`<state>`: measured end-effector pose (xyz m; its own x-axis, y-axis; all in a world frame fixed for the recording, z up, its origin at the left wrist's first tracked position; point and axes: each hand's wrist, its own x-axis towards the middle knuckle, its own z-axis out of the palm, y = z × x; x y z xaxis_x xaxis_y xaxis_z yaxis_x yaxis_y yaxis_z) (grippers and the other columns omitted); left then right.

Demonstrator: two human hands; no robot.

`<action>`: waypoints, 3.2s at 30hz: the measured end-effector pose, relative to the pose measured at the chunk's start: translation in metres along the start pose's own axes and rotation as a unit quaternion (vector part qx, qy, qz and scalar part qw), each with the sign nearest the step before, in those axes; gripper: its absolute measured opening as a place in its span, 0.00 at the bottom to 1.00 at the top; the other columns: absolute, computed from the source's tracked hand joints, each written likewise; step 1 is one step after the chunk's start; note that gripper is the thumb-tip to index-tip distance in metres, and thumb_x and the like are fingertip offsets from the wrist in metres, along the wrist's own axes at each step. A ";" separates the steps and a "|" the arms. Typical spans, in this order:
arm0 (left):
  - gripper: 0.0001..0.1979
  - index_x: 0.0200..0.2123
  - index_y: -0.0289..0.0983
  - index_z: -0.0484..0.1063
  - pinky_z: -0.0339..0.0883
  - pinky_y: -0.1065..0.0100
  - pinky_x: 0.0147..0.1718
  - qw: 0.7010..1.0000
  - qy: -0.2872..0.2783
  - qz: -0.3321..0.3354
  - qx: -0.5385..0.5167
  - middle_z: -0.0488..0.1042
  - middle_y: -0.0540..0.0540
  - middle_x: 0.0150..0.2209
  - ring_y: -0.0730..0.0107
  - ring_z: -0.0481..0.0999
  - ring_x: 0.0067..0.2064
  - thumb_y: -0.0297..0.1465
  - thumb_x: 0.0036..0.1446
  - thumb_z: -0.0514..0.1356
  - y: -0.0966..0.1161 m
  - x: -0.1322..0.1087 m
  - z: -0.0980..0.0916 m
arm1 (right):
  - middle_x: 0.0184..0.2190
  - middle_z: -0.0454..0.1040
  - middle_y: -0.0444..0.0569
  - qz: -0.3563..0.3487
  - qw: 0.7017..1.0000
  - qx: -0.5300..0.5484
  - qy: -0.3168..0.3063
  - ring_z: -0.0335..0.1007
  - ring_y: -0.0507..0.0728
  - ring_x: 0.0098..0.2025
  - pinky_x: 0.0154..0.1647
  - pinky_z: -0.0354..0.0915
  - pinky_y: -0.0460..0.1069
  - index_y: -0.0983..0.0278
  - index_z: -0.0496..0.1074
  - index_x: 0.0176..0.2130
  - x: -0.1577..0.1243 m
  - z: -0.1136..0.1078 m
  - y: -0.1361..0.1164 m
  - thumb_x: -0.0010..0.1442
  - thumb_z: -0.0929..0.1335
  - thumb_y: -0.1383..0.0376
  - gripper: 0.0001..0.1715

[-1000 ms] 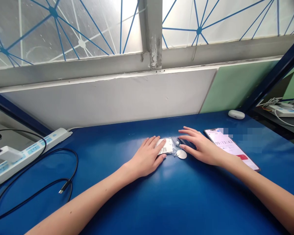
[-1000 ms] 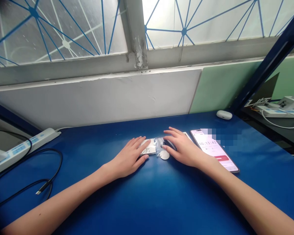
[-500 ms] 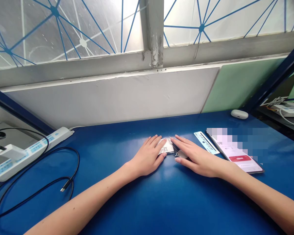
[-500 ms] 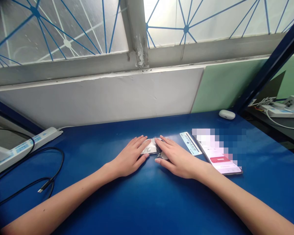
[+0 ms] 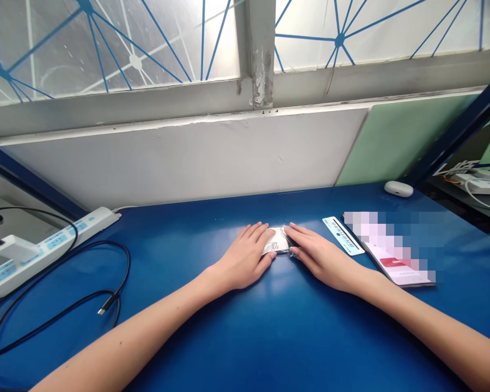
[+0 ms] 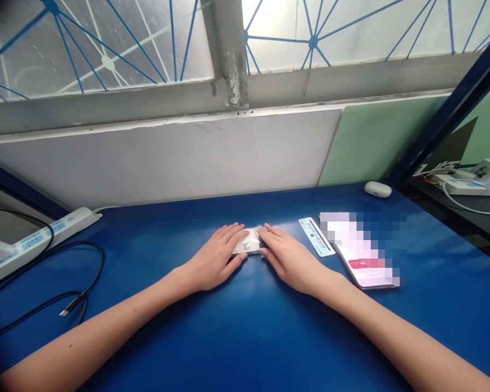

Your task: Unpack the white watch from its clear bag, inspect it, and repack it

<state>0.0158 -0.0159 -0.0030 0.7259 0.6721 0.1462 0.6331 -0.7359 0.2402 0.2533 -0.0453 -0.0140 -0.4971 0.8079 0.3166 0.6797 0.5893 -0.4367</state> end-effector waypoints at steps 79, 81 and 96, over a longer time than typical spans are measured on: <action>0.36 0.68 0.27 0.45 0.48 0.51 0.67 0.999 -0.013 -0.031 0.005 0.47 0.28 0.70 0.51 0.46 0.71 0.45 0.68 0.48 -0.002 0.000 0.006 | 0.55 0.75 0.56 -0.028 0.997 -0.006 0.075 0.73 0.62 0.55 0.56 0.70 0.58 0.63 0.75 0.52 0.010 -0.003 0.015 0.68 0.61 0.69 0.18; 0.35 0.68 0.26 0.46 0.49 0.50 0.66 0.999 -0.012 -0.035 -0.004 0.48 0.27 0.69 0.50 0.46 0.71 0.45 0.69 0.47 -0.003 -0.001 0.006 | 0.54 0.76 0.55 -0.040 0.995 -0.011 0.095 0.73 0.61 0.54 0.55 0.71 0.59 0.62 0.74 0.53 0.009 -0.004 0.017 0.67 0.61 0.70 0.19; 0.28 0.68 0.35 0.52 0.47 0.49 0.67 0.999 0.004 0.033 -0.036 0.56 0.36 0.68 0.54 0.48 0.71 0.42 0.71 0.46 0.000 -0.003 -0.004 | 0.47 0.75 0.53 -0.059 0.996 0.044 0.050 0.74 0.59 0.47 0.47 0.72 0.54 0.60 0.73 0.49 0.012 -0.025 0.023 0.68 0.63 0.63 0.13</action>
<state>0.0126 -0.0180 0.0007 0.7636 0.6225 0.1715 0.5620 -0.7716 0.2980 0.2765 -0.0215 0.0008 -0.5110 0.7320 0.4506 0.5678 0.6810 -0.4624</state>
